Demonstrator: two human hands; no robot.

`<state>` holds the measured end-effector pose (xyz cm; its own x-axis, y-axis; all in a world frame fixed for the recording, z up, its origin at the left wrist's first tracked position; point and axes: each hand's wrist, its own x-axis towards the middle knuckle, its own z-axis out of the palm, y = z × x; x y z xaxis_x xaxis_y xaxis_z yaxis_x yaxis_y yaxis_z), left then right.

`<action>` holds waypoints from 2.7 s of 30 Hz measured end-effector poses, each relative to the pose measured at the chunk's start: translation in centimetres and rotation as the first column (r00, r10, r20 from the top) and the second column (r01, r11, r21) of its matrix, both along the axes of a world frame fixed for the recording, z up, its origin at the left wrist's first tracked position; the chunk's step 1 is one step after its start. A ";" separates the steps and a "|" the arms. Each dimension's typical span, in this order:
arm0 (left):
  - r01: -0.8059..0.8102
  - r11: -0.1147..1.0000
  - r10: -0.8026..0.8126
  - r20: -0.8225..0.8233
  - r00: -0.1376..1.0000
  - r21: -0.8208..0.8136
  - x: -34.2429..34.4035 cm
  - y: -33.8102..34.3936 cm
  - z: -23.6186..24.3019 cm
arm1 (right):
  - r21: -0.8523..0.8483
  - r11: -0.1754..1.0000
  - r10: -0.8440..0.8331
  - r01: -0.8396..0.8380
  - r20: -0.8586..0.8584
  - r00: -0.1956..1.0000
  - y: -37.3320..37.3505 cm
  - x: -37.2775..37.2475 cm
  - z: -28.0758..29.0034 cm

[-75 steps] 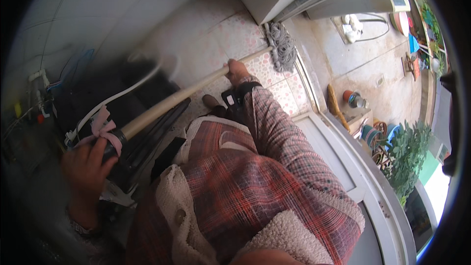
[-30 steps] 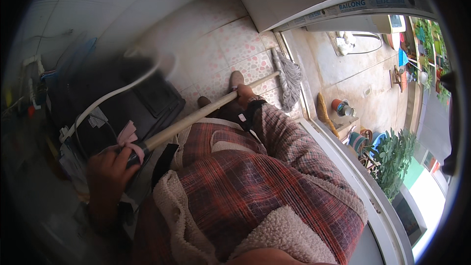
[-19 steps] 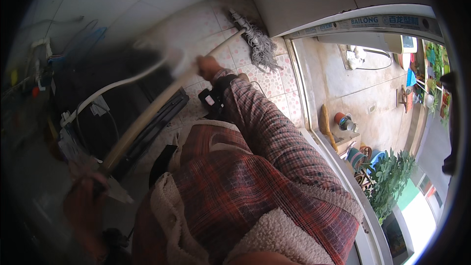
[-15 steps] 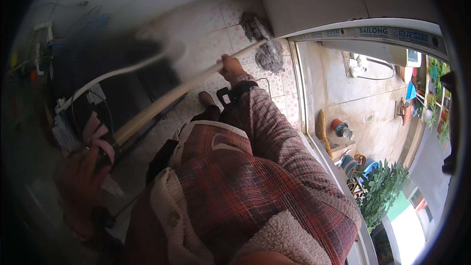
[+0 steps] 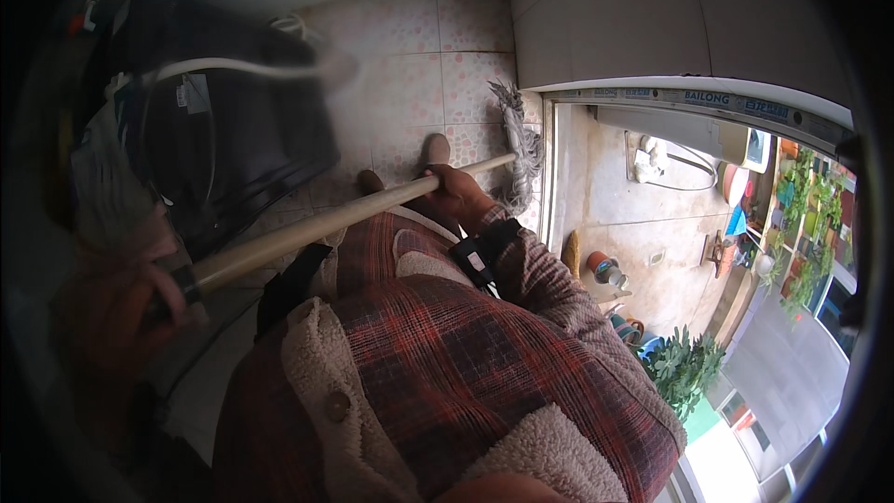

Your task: The person mops the tiled floor with a string mop, then wipes the upper wall and pipes with a cloth. They move around the room to reach different areas and handle the mop and cloth directly.

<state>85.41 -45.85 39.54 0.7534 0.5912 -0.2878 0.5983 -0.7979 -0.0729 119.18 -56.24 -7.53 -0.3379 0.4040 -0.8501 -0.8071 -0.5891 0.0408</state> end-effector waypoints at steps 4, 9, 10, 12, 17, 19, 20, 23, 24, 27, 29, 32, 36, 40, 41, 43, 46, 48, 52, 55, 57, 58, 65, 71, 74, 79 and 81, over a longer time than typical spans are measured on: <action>-0.363 0.932 0.348 -0.290 0.892 -0.001 -3.4 -3.0 6.0 | -0.007 0.992 0.127 -0.130 0.241 0.962 8.6 -3.6 10.1; -0.553 0.815 0.574 -0.368 0.732 0.172 2.3 -4.0 9.2 | 0.266 0.949 0.104 -0.170 0.245 0.964 16.1 -4.4 7.7; -0.511 0.833 0.551 -0.397 0.734 0.211 4.0 -4.4 7.4 | 0.295 0.947 0.060 -0.131 0.238 0.969 18.1 -4.3 5.5; 0.046 0.928 0.164 -0.518 0.839 0.369 7.9 -5.2 2.6 | 0.367 0.899 0.031 -0.241 0.495 0.868 19.9 -2.9 0.9; -0.102 0.976 0.138 -0.182 0.974 0.191 10.9 0.7 -1.2 | 0.334 0.773 0.213 -0.539 0.664 0.717 15.1 -1.6 -7.1; -0.139 0.987 0.143 -0.063 0.988 0.077 10.2 3.0 -0.1 | 0.270 0.647 0.261 -0.713 0.800 0.540 10.8 -1.6 -9.6; -0.107 0.992 0.115 -0.131 0.985 0.066 9.8 3.5 0.2 | 0.039 0.249 -0.020 -0.968 0.999 0.035 7.6 -0.5 -10.7; 0.048 0.999 -0.047 -0.095 0.994 0.009 8.3 4.2 0.1 | 0.446 0.772 0.104 -0.453 0.614 0.782 3.1 -2.2 -14.7; 0.056 0.998 -0.056 -0.056 0.997 -0.014 7.9 3.9 -0.7 | 0.312 0.805 0.223 -0.505 0.629 0.744 1.6 -1.3 -15.2; 0.015 0.984 -0.009 0.036 0.999 -0.177 6.1 3.8 -3.2 | 0.156 0.809 0.372 -0.567 0.612 0.698 -3.2 1.1 -12.5; -0.051 0.950 0.025 -0.088 0.996 -0.309 4.5 3.5 -4.4 | -0.067 0.987 0.161 -0.147 0.352 0.922 -5.8 1.4 -8.4; 0.028 0.984 0.003 0.168 0.986 -0.179 1.3 2.7 -3.8 | 0.003 0.919 0.347 -0.395 0.470 0.811 -5.6 1.9 -3.4; 0.096 0.994 -0.102 0.145 0.984 0.046 -2.6 0.1 0.8 | 0.512 0.642 0.126 -0.570 0.664 0.737 -0.3 0.8 0.3; -0.072 0.995 0.073 -0.022 0.997 0.071 -2.7 -2.3 4.9 | 0.085 0.975 0.196 -0.206 0.118 0.973 6.7 -0.6 5.1; -0.112 0.990 0.116 -0.045 0.992 0.085 -1.7 -2.5 5.4 | 0.182 0.956 0.212 -0.231 0.117 0.970 8.3 -0.4 6.0; -0.170 0.980 0.177 -0.062 0.982 0.104 1.4 -2.2 5.2 | 0.127 0.978 0.143 -0.166 0.171 0.975 11.9 0.8 6.4; -0.199 0.973 0.197 0.022 0.980 0.115 8.0 0.1 1.4 | 0.321 0.937 0.032 -0.141 0.323 0.946 18.4 3.2 2.5; -0.156 0.971 0.154 0.025 0.988 0.184 11.9 2.1 -3.5 | 0.148 0.985 -0.125 0.086 0.278 0.953 22.4 5.2 -1.6; -0.094 0.964 0.117 -0.077 0.990 0.250 13.9 6.6 -10.5 | -0.176 0.162 -0.150 -0.971 0.968 -0.200 25.5 7.7 -8.0; -0.112 0.985 0.116 -0.025 0.993 0.135 11.9 5.7 -10.7 | -0.387 0.039 -0.224 -0.921 0.895 -0.386 25.9 5.9 -9.8; -0.191 0.981 0.193 -0.097 0.976 0.027 10.6 3.9 -10.8 | -0.487 -0.101 -0.142 -0.868 0.870 -0.472 25.4 3.9 -9.8; -0.184 0.982 0.185 -0.014 0.983 0.041 10.0 2.8 -11.1 | -0.526 -0.184 -0.091 -0.830 0.850 -0.518 24.9 2.8 -9.7; -0.342 0.938 0.341 -0.030 0.940 -0.054 2.9 -6.5 -9.9 | -0.469 -0.590 0.083 -0.657 0.774 -0.627 18.3 -8.1 -6.7; -0.471 0.878 0.448 -0.205 0.870 -0.081 -4.8 -15.7 -5.1 | -0.544 -0.603 -0.104 -0.583 0.779 -0.618 9.0 -20.7 -4.9; -0.499 0.866 0.480 -0.218 0.850 -0.037 -7.0 -18.8 -3.6 | -0.486 -0.641 -0.174 -0.594 0.846 -0.504 5.5 -24.3 -4.4; -0.530 0.847 0.523 -0.241 0.818 0.041 -7.1 -20.9 -3.5 | -0.399 -0.688 -0.262 -0.606 0.916 -0.305 6.2 -22.7 -2.2; -0.538 0.839 0.542 -0.219 0.812 0.081 -6.3 -21.2 -3.6 | -0.372 -0.685 -0.331 -0.626 0.925 -0.187 6.5 -21.1 -1.1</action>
